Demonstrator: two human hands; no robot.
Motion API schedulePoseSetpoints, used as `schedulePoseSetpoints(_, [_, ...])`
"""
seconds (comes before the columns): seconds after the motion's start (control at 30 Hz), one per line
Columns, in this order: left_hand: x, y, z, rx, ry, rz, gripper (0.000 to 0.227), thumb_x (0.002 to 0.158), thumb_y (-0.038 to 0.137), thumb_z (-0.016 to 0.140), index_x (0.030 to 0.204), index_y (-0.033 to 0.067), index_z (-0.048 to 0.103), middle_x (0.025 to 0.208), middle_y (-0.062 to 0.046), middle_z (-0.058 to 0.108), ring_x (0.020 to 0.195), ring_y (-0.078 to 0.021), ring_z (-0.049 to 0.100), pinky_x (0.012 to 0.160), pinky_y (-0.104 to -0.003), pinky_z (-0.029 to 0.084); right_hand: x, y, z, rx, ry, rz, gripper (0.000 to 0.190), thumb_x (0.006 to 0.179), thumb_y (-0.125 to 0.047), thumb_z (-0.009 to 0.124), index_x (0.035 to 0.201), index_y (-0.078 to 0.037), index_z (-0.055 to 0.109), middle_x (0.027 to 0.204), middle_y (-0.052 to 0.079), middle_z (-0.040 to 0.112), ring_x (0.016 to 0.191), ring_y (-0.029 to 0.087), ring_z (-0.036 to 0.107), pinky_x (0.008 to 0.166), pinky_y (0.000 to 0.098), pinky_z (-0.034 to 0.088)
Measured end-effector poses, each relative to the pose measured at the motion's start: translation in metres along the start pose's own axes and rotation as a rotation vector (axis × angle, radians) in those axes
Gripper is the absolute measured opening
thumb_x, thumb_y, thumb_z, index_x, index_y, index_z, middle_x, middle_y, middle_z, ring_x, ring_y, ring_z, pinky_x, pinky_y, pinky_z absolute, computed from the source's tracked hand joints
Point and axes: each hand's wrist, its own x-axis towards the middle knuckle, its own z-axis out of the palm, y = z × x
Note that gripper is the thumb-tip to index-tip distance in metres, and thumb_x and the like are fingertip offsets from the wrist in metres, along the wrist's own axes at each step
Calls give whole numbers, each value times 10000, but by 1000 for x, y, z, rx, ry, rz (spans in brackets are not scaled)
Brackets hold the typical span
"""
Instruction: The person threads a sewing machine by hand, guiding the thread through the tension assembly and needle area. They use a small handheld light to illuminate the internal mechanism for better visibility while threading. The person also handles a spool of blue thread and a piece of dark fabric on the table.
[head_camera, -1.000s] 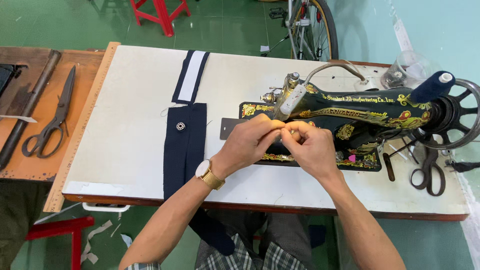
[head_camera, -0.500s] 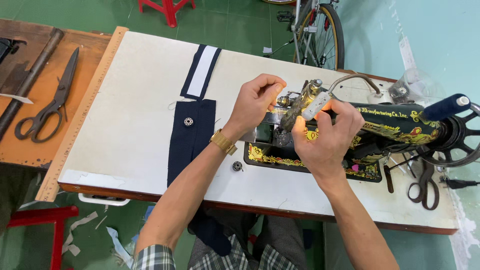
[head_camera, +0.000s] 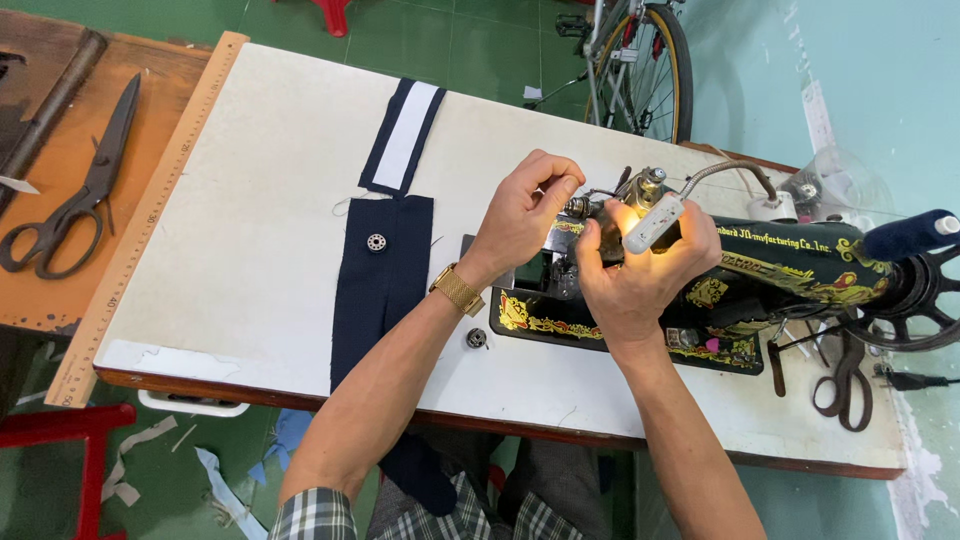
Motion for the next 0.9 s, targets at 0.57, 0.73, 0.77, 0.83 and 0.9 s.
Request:
schedulePoseSetpoints(0.57, [1,11,1,21,-43,37,116,1039,145,579,1025,134,694,873,26,510,805,-29,485,620,-176,451,2,-3,1,-42,-38,36,184,914,-196,821,1081,-156,753,1279,213,478,1166,430,450,995,556,336])
schedulePoseSetpoints(0.73, [0,12,1,30,-59,46,111,1040,153,586,1041,146,696,889,34,531,800,-22,489,621,-174,451,4,-4,1,-43,-43,62,149,927,-207,812,1060,-159,763,1279,195,486,1160,418,447,981,562,335])
schedulePoseSetpoints(0.77, [0,12,1,30,-59,46,111,1040,153,586,1041,146,696,889,34,531,800,-22,489,621,-174,451,4,-4,2,-44,-44,62,149,927,-207,812,1060,-159,763,1279,195,486,1160,418,447,981,562,335])
schedulePoseSetpoints(0.83, [1,11,1,46,-64,52,120,1047,162,581,1049,147,700,892,30,547,790,-28,501,620,-185,454,5,-4,3,-49,-29,66,118,923,-202,807,1030,-167,770,1269,188,489,1148,420,450,970,562,337])
schedulePoseSetpoints(0.9, [0,12,1,50,-59,61,119,1045,149,578,1038,141,697,886,25,540,789,-34,502,620,-190,451,5,-4,3,-51,-28,68,119,918,-207,814,1026,-172,778,1270,181,492,1151,413,453,967,561,343])
